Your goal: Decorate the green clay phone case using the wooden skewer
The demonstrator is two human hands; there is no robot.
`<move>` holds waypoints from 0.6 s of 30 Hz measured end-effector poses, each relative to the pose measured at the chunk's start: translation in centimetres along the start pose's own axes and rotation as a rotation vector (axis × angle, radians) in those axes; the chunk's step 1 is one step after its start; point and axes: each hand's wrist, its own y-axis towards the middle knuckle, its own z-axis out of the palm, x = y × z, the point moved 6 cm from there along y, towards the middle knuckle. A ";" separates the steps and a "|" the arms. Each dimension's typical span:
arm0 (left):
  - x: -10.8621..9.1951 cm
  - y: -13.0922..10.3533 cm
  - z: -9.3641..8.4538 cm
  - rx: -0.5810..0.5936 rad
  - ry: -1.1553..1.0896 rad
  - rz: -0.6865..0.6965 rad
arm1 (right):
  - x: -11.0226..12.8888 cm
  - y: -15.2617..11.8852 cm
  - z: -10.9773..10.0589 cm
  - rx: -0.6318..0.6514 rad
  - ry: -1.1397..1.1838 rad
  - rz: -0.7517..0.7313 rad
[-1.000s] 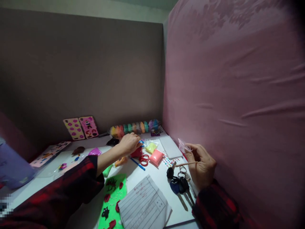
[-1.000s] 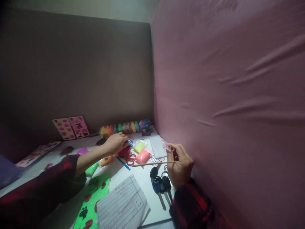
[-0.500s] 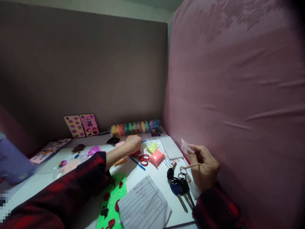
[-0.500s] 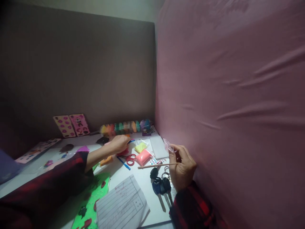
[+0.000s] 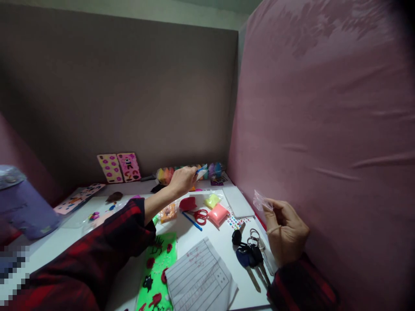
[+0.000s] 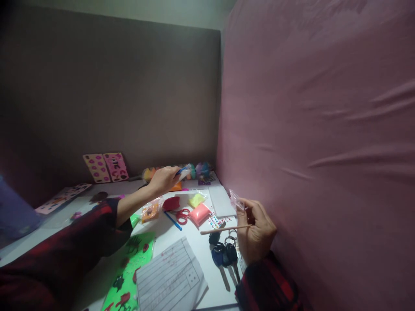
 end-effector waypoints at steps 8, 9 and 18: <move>-2.5 0.7 2.3 -0.024 -0.007 0.175 | 0.1 0.0 0.0 0.013 -0.017 -0.012; -2.8 1.0 2.6 -0.018 -0.005 0.199 | 0.1 0.0 0.0 0.015 -0.017 -0.012; -5.1 2.5 6.2 0.105 -0.005 0.282 | 0.0 0.0 0.1 0.032 -0.018 -0.005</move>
